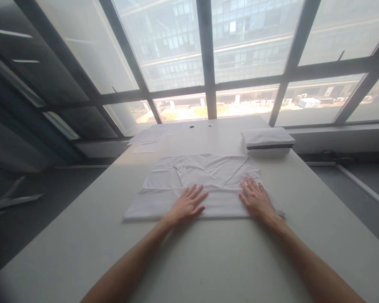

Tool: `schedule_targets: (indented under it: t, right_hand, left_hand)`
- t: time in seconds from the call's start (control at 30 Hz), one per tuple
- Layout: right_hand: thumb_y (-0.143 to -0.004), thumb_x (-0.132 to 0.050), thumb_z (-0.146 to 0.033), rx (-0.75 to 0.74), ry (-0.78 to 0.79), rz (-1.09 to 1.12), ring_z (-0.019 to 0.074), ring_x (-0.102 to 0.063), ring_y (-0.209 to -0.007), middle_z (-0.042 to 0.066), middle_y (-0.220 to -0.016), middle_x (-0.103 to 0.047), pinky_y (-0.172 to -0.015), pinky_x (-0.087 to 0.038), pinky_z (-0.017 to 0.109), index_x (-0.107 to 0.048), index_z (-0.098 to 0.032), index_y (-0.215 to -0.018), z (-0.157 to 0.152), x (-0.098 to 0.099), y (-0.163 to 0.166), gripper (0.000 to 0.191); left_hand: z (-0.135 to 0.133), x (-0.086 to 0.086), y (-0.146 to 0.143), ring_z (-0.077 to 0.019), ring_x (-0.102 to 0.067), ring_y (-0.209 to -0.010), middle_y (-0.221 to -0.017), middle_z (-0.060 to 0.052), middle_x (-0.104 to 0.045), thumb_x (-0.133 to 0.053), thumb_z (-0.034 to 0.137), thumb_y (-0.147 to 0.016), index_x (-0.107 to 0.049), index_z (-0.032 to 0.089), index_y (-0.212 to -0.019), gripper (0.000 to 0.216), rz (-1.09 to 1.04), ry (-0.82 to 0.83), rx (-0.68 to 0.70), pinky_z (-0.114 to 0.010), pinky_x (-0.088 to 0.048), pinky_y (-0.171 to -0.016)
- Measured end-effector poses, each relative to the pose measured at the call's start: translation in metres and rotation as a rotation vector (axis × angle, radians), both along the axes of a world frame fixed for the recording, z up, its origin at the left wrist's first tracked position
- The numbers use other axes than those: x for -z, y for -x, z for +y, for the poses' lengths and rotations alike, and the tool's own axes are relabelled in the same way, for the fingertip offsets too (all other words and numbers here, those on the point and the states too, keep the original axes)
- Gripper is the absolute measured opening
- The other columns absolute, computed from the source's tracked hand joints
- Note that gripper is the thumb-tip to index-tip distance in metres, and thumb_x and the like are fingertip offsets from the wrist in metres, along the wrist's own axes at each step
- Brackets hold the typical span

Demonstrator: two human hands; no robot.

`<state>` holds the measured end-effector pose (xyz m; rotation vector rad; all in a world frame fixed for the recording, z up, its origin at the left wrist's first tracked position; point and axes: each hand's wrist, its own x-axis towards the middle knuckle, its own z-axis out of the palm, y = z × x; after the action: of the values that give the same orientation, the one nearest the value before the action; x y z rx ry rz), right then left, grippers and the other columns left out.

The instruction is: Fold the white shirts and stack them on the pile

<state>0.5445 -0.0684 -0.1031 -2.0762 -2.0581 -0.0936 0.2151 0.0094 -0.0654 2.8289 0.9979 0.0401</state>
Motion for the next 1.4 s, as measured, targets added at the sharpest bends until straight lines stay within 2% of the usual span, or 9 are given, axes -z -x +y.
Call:
schedule_targets:
  t: [0.13, 0.37, 0.5, 0.63, 0.83, 1.0, 1.13, 1.27, 1.4]
  right_hand:
    - [-0.102, -0.033, -0.042, 0.008, 0.012, -0.002, 0.0278, -0.022, -0.152, 0.013, -0.163, -0.028, -0.122, -0.02, 0.049, -0.046, -0.015, -0.149, 0.0, -0.001, 0.0, 0.056]
    - [-0.101, -0.034, -0.041, 0.007, -0.02, 0.002, 0.027, -0.023, -0.152, 0.012, -0.163, -0.03, -0.122, -0.022, 0.05, -0.048, -0.017, -0.148, -0.001, 0.001, 0.001, 0.055]
    - [-0.101, -0.034, -0.043, -0.022, -0.043, 0.003, 0.0284, -0.024, -0.151, 0.014, -0.162, -0.031, -0.121, -0.023, 0.051, -0.049, -0.016, -0.147, 0.0, 0.004, -0.001, 0.055]
    - [-0.1, -0.035, -0.043, -0.029, -0.067, 0.009, 0.0288, -0.025, -0.151, 0.013, -0.162, -0.032, -0.12, -0.024, 0.053, -0.049, -0.018, -0.147, 0.0, 0.008, -0.004, 0.055]
    - [-0.1, -0.038, -0.037, -0.079, -0.15, 0.082, 0.0294, -0.029, -0.15, 0.015, -0.16, -0.036, -0.12, -0.027, 0.053, -0.048, -0.015, -0.147, -0.002, 0.006, -0.003, 0.053]
    - [-0.099, -0.042, -0.029, -0.306, -0.309, 0.258, 0.0256, -0.038, -0.146, 0.01, -0.154, -0.047, -0.119, -0.034, 0.049, -0.055, -0.02, -0.141, -0.012, -0.011, 0.01, 0.044]
    - [-0.099, -0.048, -0.029, -0.509, -0.202, 0.374, 0.0259, -0.054, -0.133, 0.007, -0.139, -0.063, -0.109, -0.047, 0.048, -0.066, -0.028, -0.128, -0.017, -0.021, 0.021, 0.035]
    - [-0.1, -0.05, -0.036, -0.586, -0.051, 0.42, 0.0251, -0.06, -0.125, 0.006, -0.126, -0.071, -0.103, -0.052, 0.043, -0.072, -0.027, -0.119, -0.016, -0.026, 0.023, 0.03]
    - [-0.101, -0.046, -0.041, -0.552, -0.04, 0.457, 0.0249, -0.062, -0.123, 0.007, -0.123, -0.073, -0.103, -0.052, 0.043, -0.074, -0.027, -0.116, -0.014, -0.027, 0.021, 0.035]
  left_hand:
    - [0.018, 0.002, 0.034, -0.0312, -0.013, -0.154, -0.166, -0.004, -0.019, -0.026, 0.061, -0.103, -0.031, 0.034, -0.157, 0.061, 0.01, -0.039, -0.094, -0.057, -0.018, -0.121]
    - [0.037, 0.016, 0.154, -0.0338, -0.016, -0.153, -0.165, -0.009, -0.023, -0.024, 0.054, -0.105, -0.028, 0.026, -0.159, 0.061, 0.034, -0.136, -0.369, -0.062, -0.02, -0.118]
    - [0.038, 0.018, 0.189, -0.0326, -0.015, -0.153, -0.165, -0.01, -0.02, -0.02, 0.05, -0.105, -0.022, 0.024, -0.16, 0.061, 0.05, -0.158, -0.541, -0.064, -0.021, -0.117]
    - [0.037, 0.016, 0.185, -0.033, -0.017, -0.153, -0.165, -0.009, -0.023, -0.023, 0.049, -0.104, -0.028, 0.026, -0.159, 0.059, 0.06, -0.12, -0.574, -0.067, -0.02, -0.116]
    - [0.023, -0.002, 0.164, -0.0345, -0.027, -0.15, -0.159, -0.013, -0.038, -0.029, 0.048, -0.104, -0.047, 0.02, -0.149, 0.056, -0.056, -0.218, -0.598, -0.065, -0.021, -0.117]
    - [0.003, -0.008, 0.127, -0.0264, -0.024, -0.151, -0.161, -0.008, -0.036, -0.034, 0.048, -0.104, -0.041, 0.023, -0.153, 0.055, -0.178, -0.112, -0.29, -0.05, -0.024, -0.122]
    - [-0.002, -0.003, 0.112, -0.0266, -0.022, -0.152, -0.163, -0.005, -0.03, -0.035, 0.05, -0.104, -0.039, 0.029, -0.154, 0.054, -0.083, 0.015, -0.082, -0.051, -0.021, -0.122]
    - [0.001, -0.001, 0.113, -0.0266, -0.02, -0.153, -0.165, -0.004, -0.026, -0.034, 0.052, -0.104, -0.035, 0.033, -0.155, 0.054, -0.051, 0.04, -0.073, -0.053, -0.019, -0.122]
    - [0.002, 0.001, 0.115, -0.0255, -0.021, -0.152, -0.164, -0.003, -0.027, -0.034, 0.054, -0.104, -0.035, 0.035, -0.155, 0.054, -0.048, 0.026, -0.078, -0.051, -0.018, -0.122]
